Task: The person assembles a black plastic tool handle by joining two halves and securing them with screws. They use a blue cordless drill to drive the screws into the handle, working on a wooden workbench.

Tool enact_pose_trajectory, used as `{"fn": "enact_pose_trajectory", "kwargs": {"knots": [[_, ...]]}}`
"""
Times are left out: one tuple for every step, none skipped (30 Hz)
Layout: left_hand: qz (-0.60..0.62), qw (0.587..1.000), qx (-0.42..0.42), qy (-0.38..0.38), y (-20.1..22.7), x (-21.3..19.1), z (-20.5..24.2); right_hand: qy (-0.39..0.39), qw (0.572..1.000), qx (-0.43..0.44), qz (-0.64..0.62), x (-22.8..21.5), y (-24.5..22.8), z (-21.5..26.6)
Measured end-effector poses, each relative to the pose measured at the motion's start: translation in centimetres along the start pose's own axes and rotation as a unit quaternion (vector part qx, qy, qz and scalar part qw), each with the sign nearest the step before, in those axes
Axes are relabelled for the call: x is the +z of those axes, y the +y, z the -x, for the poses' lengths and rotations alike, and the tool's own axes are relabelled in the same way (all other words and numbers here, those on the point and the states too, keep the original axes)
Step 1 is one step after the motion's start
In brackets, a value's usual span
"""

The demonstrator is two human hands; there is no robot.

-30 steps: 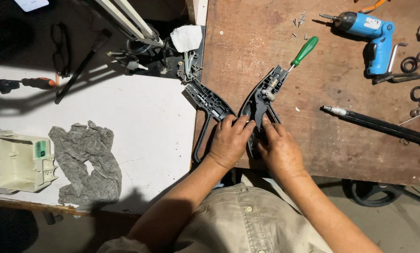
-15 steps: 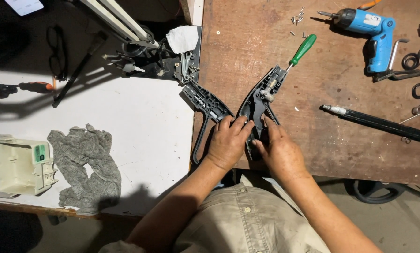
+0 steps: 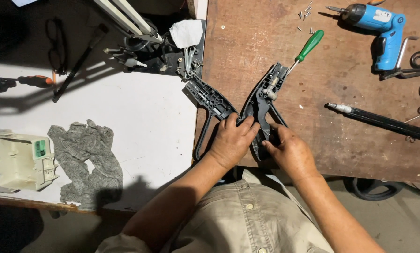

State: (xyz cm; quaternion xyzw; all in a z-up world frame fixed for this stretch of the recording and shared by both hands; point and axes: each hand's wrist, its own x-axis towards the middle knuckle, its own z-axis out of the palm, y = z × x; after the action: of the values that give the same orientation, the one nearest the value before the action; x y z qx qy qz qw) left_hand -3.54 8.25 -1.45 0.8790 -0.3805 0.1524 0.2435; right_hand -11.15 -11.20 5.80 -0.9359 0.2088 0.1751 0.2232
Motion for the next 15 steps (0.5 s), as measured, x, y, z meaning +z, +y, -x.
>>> {"fn": "enact_pose_trajectory", "kwargs": {"knots": [[0.001, 1.0, 0.0, -0.001, -0.1, 0.1, 0.0, -0.001, 1.0, 0.001, 0.0, 1.4, 1.2, 0.2], [0.002, 1.0, 0.005, 0.003, -0.1, 0.3, -0.1, 0.061, 0.997, -0.053, 0.009, 2.7, 2.5, 0.3], [0.002, 1.0, 0.01, 0.006, -0.3, 0.4, -0.1, 0.122, 0.987, -0.107, 0.017, 4.1, 3.7, 0.5], [0.002, 1.0, 0.01, 0.006, -0.1, 0.3, -0.1, 0.122, 0.987, -0.106, 0.017, 4.5, 4.3, 0.7], [0.003, 1.0, 0.008, 0.006, -0.2, 0.2, -0.1, 0.149, 0.978, -0.145, 0.02, 5.0, 4.8, 0.9], [0.004, 1.0, 0.007, 0.007, -0.2, 0.2, -0.1, 0.175, 0.967, -0.183, 0.022, 5.5, 5.4, 1.0], [0.003, 1.0, 0.008, 0.006, -0.3, 0.3, 0.0, 0.175, 0.967, -0.183, 0.021, 5.6, 5.2, 0.9], [-0.001, 1.0, 0.008, 0.007, -0.4, 0.4, 0.0, 0.194, 0.961, -0.196, 0.031, 5.7, 5.1, 0.7], [-0.001, 1.0, 0.008, 0.008, -0.3, 0.6, 0.2, 0.212, 0.955, -0.205, 0.042, 5.7, 5.2, 0.9], [0.002, 1.0, 0.008, 0.007, -0.2, 0.4, 0.1, 0.212, 0.955, -0.202, 0.043, 5.3, 5.0, 1.0], [-0.003, 1.0, 0.013, 0.002, -0.3, 0.1, 0.1, 0.229, 0.946, -0.225, 0.05, 5.0, 4.6, 1.0], [-0.007, 1.0, 0.019, -0.003, -0.4, -0.1, 0.0, 0.245, 0.936, -0.248, 0.056, 4.7, 4.2, 0.9], [-0.007, 1.0, 0.019, -0.004, -0.4, -0.2, 0.0, 0.245, 0.936, -0.247, 0.055, 4.6, 4.0, 1.1], [-0.005, 1.0, 0.023, -0.005, -0.4, -0.3, 0.0, 0.256, 0.928, -0.259, 0.074, 4.4, 3.8, 1.2], [-0.002, 1.0, 0.028, -0.005, -0.4, -0.3, -0.1, 0.269, 0.92, -0.27, 0.093, 4.2, 3.6, 1.3]]}}
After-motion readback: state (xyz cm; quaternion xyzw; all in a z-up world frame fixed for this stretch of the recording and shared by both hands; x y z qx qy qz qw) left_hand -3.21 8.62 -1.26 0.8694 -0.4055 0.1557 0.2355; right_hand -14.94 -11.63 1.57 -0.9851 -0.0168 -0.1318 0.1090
